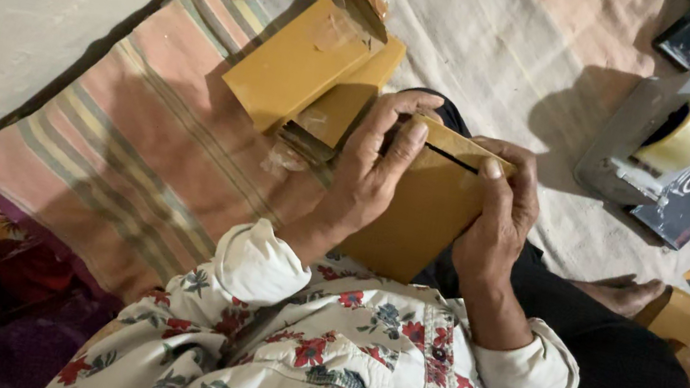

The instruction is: The person sits on a mat and packs smartwatches into small cardboard boxes. They place the watch and its accessories into the box, close the flaps, and seal the box using a tape dispenser. The person repeats this process for multiple units.

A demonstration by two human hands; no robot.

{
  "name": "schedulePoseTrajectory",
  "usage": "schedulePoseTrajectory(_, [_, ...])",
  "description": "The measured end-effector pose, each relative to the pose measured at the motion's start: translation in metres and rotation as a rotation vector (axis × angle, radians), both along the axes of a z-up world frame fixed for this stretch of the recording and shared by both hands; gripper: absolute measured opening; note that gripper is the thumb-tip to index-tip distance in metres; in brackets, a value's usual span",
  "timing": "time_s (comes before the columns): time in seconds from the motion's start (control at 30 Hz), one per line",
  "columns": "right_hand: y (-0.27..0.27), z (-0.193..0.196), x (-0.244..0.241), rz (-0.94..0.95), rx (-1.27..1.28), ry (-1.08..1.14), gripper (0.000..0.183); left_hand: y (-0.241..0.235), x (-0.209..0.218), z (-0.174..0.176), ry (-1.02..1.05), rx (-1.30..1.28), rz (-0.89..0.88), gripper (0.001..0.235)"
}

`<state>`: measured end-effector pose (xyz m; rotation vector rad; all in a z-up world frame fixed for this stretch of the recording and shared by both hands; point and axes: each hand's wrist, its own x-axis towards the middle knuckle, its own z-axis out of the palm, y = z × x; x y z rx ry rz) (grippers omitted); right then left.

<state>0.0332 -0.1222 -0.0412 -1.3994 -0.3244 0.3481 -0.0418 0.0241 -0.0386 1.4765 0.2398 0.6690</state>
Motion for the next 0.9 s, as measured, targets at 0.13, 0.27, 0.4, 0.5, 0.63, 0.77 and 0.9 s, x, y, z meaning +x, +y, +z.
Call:
schedulePoseTrajectory(0.13, [-0.005, -0.007, 0.002, 0.089, 0.026, -0.080, 0.023, 0.004, 0.002, -0.015, -0.086, 0.139, 0.029, 0.016])
schedulePoseTrajectory(0.27, [-0.010, -0.019, 0.007, 0.151, -0.012, -0.333, 0.035, 0.001, -0.002, -0.027, -0.052, 0.139, 0.057, 0.006])
schedulePoseTrajectory(0.4, [-0.024, -0.036, 0.004, 0.162, -0.099, -0.391, 0.040, -0.004, -0.014, -0.035, -0.004, 0.093, 0.009, 0.011])
schedulePoseTrajectory(0.5, [-0.034, -0.047, 0.006, 0.192, -0.097, -0.249, 0.030, -0.003, -0.014, -0.039, -0.040, 0.266, -0.048, 0.030])
schedulePoseTrajectory(0.63, [-0.040, -0.056, 0.009, 0.169, -0.115, -0.142, 0.023, -0.006, -0.014, -0.043, 0.087, 0.094, -0.263, 0.051])
schedulePoseTrajectory(0.77, [-0.040, -0.055, 0.004, 0.159, -0.131, -0.192, 0.021, -0.004, -0.014, -0.042, 0.114, 0.137, -0.269, 0.049])
schedulePoseTrajectory(0.9, [-0.042, -0.050, 0.012, 0.200, -0.206, -0.109, 0.024, 0.001, -0.011, -0.037, 0.072, 0.222, -0.245, 0.053])
